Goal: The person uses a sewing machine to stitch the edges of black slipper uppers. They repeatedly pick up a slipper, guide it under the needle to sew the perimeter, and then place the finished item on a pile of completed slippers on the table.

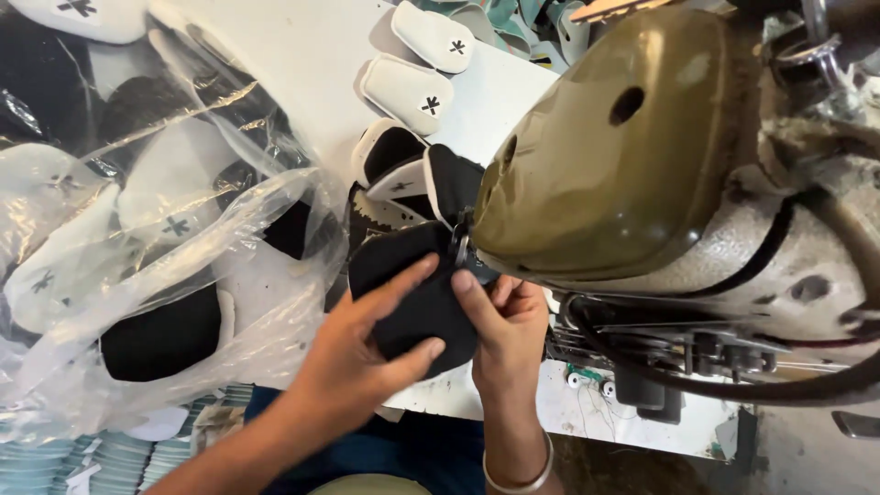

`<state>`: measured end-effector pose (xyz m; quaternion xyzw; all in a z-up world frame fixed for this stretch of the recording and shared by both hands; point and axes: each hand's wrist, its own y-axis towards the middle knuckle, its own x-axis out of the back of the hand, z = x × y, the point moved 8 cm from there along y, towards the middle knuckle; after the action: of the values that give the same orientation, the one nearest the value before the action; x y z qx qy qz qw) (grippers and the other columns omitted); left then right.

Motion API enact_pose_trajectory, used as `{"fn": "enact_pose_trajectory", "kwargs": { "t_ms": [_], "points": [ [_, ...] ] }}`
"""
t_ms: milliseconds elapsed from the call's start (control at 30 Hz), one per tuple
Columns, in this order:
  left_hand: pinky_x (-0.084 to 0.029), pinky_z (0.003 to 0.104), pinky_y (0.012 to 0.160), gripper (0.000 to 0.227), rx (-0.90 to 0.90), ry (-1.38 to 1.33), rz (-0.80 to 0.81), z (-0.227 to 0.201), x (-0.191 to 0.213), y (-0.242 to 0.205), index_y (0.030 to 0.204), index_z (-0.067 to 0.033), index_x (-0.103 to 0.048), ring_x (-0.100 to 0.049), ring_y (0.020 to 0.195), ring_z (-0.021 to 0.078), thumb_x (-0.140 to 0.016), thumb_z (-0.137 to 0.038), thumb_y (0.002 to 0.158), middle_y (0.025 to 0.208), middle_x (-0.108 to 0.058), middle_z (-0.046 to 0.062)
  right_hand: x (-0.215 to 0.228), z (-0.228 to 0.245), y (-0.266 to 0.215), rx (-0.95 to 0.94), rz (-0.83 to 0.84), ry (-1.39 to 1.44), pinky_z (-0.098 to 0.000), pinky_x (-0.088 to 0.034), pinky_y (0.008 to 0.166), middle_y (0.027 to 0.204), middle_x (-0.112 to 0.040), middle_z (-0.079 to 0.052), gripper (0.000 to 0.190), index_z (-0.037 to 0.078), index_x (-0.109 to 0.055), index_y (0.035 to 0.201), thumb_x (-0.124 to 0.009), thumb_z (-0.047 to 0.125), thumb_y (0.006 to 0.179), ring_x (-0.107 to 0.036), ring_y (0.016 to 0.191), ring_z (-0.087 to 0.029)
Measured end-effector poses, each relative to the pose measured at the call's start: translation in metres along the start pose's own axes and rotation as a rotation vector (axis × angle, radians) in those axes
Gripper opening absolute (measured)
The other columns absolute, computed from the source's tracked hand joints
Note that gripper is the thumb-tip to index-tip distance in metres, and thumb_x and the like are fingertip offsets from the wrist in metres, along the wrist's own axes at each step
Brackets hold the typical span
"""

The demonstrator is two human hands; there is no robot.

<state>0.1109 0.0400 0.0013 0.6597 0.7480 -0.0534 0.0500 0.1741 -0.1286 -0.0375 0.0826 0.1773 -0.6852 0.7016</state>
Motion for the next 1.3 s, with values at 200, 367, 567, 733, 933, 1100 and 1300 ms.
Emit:
{"fn": "enact_pose_trajectory", "kwargs": {
  "t_ms": [200,367,567,733,933,1100,1300],
  "points": [
    [-0.057,0.027,0.091,0.072,0.196,-0.163,0.296,0.011,0.012,0.019,0.151,-0.0095,-0.052,-0.061,0.11,0.0073,-0.075,0.001,0.084,0.131,-0.064,0.002,-0.004,-0.011,-0.022,-0.061,0.083,0.04,-0.0205,-0.046,0.075,0.085,-0.054,0.004,0.036,0.011,-0.048,0.09,-0.076,-0.011,0.084,-0.054,0.079,-0.005],
    [-0.055,0.027,0.091,0.07,0.15,0.061,0.352,-0.004,0.021,0.039,0.147,-0.0112,-0.058,-0.064,0.105,0.0079,-0.08,-0.002,0.081,0.121,-0.071,0.002,-0.005,-0.014,-0.028,-0.02,0.086,0.02,-0.0205,-0.043,0.075,0.085,-0.053,0.003,0.032,0.009,-0.049,0.091,-0.074,-0.011,0.091,-0.052,0.079,-0.005],
    [-0.053,0.026,0.097,0.073,0.051,0.117,0.449,-0.023,0.021,0.062,0.149,-0.013,-0.054,-0.064,0.107,0.0068,-0.079,-0.003,0.081,0.125,-0.072,0.0,-0.015,-0.004,-0.027,-0.018,0.068,-0.039,-0.0262,-0.057,0.073,0.089,-0.067,-0.006,0.027,0.007,-0.049,0.091,-0.072,-0.007,0.092,-0.064,0.077,-0.009],
    [-0.053,0.024,0.094,0.076,0.074,0.176,0.473,-0.031,0.018,0.077,0.15,-0.0145,-0.054,-0.063,0.102,0.0062,-0.079,-0.003,0.079,0.117,-0.074,0.0,-0.015,-0.003,-0.019,-0.025,0.024,-0.018,-0.0295,-0.06,0.065,0.084,-0.069,-0.009,0.031,0.008,-0.045,0.088,-0.073,-0.005,0.093,-0.068,0.07,-0.014],
    [-0.055,0.023,0.089,0.075,0.149,0.127,0.345,-0.029,0.02,0.082,0.149,-0.0145,-0.054,-0.065,0.098,0.0051,-0.08,-0.003,0.079,0.116,-0.075,0.0,-0.014,0.0,-0.009,0.019,-0.066,-0.059,-0.0305,-0.057,0.052,0.076,-0.071,-0.015,0.035,0.009,-0.041,0.084,-0.073,-0.002,0.093,-0.069,0.06,-0.018],
    [-0.047,0.022,0.063,0.075,0.011,0.204,-0.084,0.004,0.019,0.026,0.154,-0.0118,-0.056,-0.054,0.076,0.0048,-0.084,-0.004,0.085,0.112,-0.074,0.004,-0.014,0.0,-0.01,0.038,-0.039,-0.003,-0.0302,-0.058,0.053,0.075,-0.071,-0.015,0.033,0.009,-0.041,0.087,-0.072,0.0,0.092,-0.071,0.062,-0.019],
    [-0.027,0.016,0.044,0.047,0.051,-0.285,-0.391,0.026,0.035,-0.002,0.142,-0.0102,-0.064,-0.037,0.05,-0.0043,-0.074,-0.007,0.096,0.062,-0.046,-0.015,-0.015,-0.001,-0.01,0.06,-0.032,0.02,-0.0303,-0.058,0.057,0.076,-0.068,-0.012,0.039,0.01,-0.041,0.086,-0.076,-0.005,0.09,-0.069,0.063,-0.018]
  ]
}}
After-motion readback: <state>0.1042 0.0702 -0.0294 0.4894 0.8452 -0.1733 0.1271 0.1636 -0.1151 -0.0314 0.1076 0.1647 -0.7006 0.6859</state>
